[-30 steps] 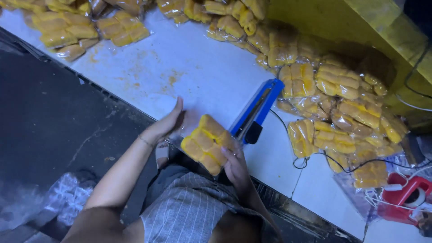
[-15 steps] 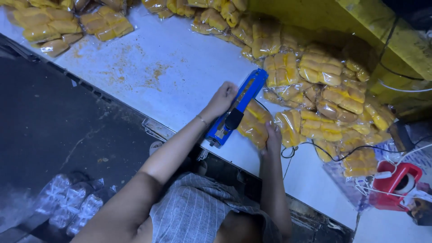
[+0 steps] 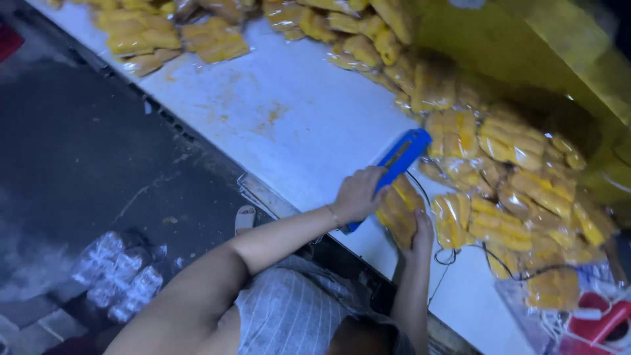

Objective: Sealing plastic bags containing bread products using a manual heat sealer at a packaging station.

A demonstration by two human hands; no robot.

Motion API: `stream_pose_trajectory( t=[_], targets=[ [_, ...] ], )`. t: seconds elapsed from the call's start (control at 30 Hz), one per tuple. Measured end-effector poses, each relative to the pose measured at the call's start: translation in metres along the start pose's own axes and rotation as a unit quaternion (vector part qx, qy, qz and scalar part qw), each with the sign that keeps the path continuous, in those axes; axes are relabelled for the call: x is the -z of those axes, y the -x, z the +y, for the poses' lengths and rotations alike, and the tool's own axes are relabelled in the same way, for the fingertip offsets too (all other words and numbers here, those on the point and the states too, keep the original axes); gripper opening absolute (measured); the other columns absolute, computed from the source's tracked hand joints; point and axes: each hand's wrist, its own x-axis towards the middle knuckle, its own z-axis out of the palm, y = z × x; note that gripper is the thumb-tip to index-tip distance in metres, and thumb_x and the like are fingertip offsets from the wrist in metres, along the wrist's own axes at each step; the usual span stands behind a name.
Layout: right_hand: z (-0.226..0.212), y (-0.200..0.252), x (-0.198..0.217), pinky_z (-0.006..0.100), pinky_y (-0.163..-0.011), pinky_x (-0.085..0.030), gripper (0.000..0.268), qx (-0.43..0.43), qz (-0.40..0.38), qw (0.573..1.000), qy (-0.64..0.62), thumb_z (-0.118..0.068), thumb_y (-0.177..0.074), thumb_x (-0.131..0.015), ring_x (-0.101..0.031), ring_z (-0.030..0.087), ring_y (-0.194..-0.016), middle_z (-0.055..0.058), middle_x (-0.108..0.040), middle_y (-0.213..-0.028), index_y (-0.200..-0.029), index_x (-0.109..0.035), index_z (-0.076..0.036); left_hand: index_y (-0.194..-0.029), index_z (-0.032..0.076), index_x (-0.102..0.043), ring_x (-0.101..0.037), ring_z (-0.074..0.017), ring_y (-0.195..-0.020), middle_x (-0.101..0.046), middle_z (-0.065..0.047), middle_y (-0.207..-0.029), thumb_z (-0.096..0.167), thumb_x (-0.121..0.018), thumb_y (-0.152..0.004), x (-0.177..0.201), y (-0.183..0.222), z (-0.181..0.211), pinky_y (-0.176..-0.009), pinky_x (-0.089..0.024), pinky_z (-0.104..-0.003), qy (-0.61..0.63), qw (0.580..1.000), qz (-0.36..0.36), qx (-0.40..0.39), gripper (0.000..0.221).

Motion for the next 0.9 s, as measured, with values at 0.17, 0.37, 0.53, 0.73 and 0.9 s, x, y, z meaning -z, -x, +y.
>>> stream_pose_trajectory(
  t=[0.17, 0.37, 0.53, 0.73, 0.9],
  targets=[
    [-0.005, -0.012, 0.008, 0.034, -0.068, -0.064, 0.029, -0.064, 0.013, 0.996, -0.062, -0.038, -0.092, -0.080, -0.076, 0.024, -0.086, 0.007, -0.073, -0.096, -0.102, -0.063, -0.017, -0.136, 0.017, -0.052, -0.064, -0.0382, -0.114, -0.062, -0.011, -0.127, 0.042, -0.040, -0.105, -0.011, 0.000, -0.003, -0.085, -0.055, -0.054, 0.020, 0.996, -0.037, -0.075, 0.042],
    [0.029, -0.044, 0.040, 0.037, -0.087, -0.059, 0.048, -0.098, -0.003, 0.990, -0.098, -0.036, -0.092, -0.067, -0.070, 0.022, -0.104, 0.008, -0.071, -0.123, -0.134, -0.062, -0.015, -0.136, 0.005, -0.056, -0.063, -0.0360, -0.123, -0.066, -0.018, -0.131, 0.045, -0.035, -0.105, 0.025, -0.026, -0.004, -0.103, -0.049, -0.052, 0.150, 0.961, -0.108, -0.204, 0.055],
    [-0.038, -0.037, 0.082, 0.043, -0.099, -0.056, 0.060, 0.066, 0.004, 0.984, -0.166, -0.037, -0.093, -0.058, -0.065, 0.027, -0.121, 0.011, -0.066, -0.138, -0.147, -0.056, -0.010, -0.138, 0.015, -0.055, -0.054, -0.0352, -0.125, -0.057, -0.017, -0.140, 0.018, -0.055, -0.092, 0.028, -0.152, -0.254, -0.104, -0.038, -0.058, -0.113, 0.990, 0.005, -0.088, 0.046],
    [-0.077, 0.009, 0.044, 0.068, -0.119, -0.038, 0.089, 0.313, 0.061, 0.922, -0.218, -0.025, -0.091, -0.059, -0.036, 0.052, -0.151, 0.029, -0.017, -0.166, -0.159, -0.003, -0.034, -0.135, 0.028, -0.055, -0.040, -0.0331, -0.146, -0.066, -0.005, -0.137, 0.028, -0.053, -0.097, 0.187, -0.256, -0.409, -0.114, -0.024, -0.060, -0.138, 0.971, 0.106, 0.162, 0.038],
    [-0.048, 0.116, -0.075, 0.027, -0.095, -0.046, 0.003, 0.322, 0.047, 0.945, 0.044, -0.014, -0.098, -0.064, -0.062, 0.011, -0.095, -0.001, -0.065, -0.098, -0.096, -0.066, -0.015, -0.111, 0.033, -0.074, -0.069, -0.0247, -0.106, -0.075, 0.000, -0.104, 0.027, -0.053, -0.099, 0.249, -0.229, -0.357, -0.125, -0.006, -0.067, -0.513, 0.808, -0.194, -0.213, 0.025]
  ],
)
